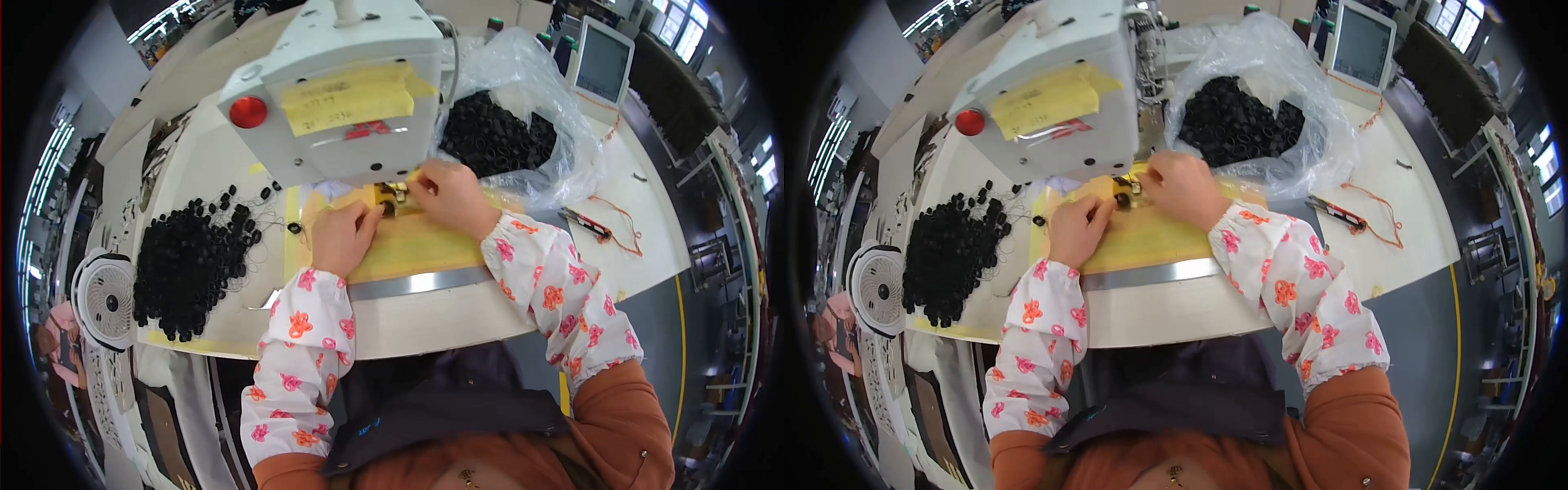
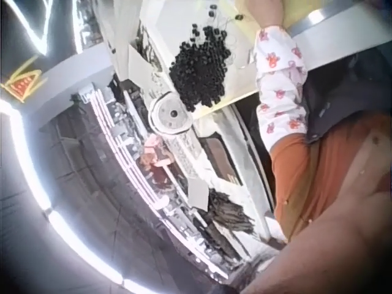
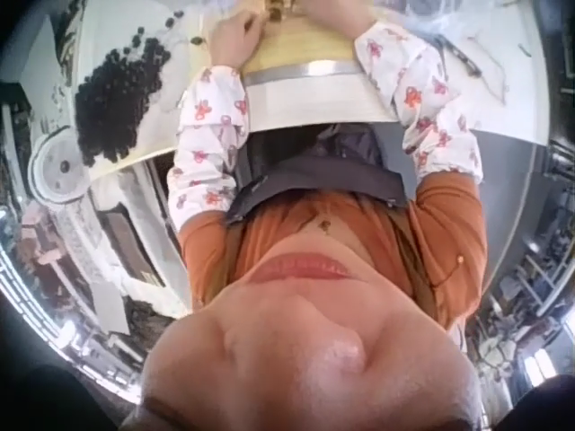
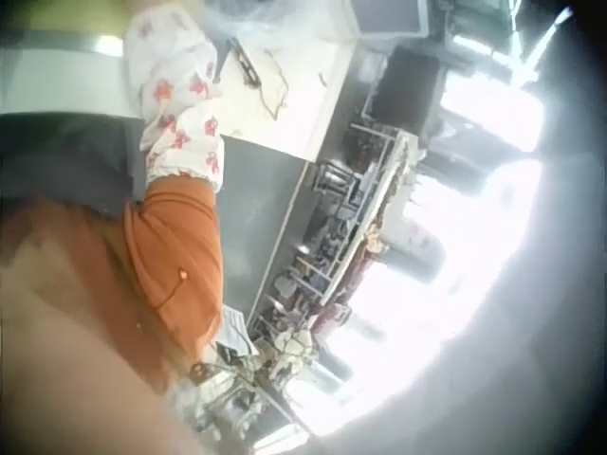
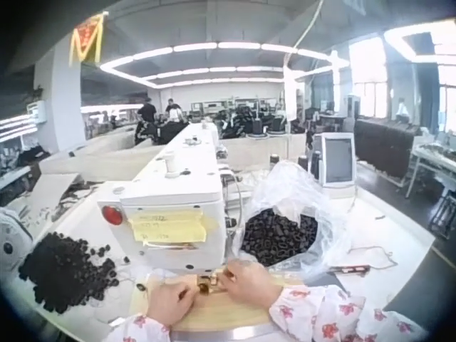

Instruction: The recorder is assembling small black components and metal rings onto a yellow strap at a workstation.

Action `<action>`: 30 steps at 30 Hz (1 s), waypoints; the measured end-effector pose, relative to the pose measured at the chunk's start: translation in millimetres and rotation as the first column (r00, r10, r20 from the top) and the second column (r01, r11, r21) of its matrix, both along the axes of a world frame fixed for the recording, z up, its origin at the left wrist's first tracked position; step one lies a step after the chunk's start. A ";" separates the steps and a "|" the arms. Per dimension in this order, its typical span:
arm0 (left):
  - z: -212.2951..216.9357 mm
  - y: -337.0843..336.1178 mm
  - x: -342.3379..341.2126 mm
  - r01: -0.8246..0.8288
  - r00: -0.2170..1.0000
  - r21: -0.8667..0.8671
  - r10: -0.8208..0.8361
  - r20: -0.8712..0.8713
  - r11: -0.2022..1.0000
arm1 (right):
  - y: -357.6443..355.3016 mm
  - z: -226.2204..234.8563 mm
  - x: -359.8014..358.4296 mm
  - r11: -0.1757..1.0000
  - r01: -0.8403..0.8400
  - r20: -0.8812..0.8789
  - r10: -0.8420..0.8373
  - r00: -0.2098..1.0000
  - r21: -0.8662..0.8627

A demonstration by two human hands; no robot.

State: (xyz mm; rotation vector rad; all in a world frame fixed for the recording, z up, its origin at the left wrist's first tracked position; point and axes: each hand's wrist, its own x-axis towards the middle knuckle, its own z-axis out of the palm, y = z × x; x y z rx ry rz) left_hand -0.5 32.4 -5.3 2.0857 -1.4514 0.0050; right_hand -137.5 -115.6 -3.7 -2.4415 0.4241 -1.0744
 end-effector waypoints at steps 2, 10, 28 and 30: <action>10.9 25.7 29.1 -0.139 0.990 -0.014 0.139 -0.029 0.990 | -17.4 16.5 -4.5 0.991 0.098 0.036 -0.096 0.995 -0.089; 0.8 48.4 50.8 -0.288 0.949 -0.112 0.267 -0.166 0.951 | -68.8 15.9 -8.8 0.854 0.213 -0.346 -0.403 0.847 -0.474; -21.0 5.3 17.9 -0.125 0.971 -0.137 0.149 0.186 0.983 | 2.7 15.9 -4.6 0.940 -0.237 -0.243 0.296 0.924 0.247; -12.9 0.5 14.2 -0.151 0.961 -0.170 0.186 0.207 0.974 | 18.5 10.7 -9.5 0.912 -0.213 -0.279 0.318 0.906 0.350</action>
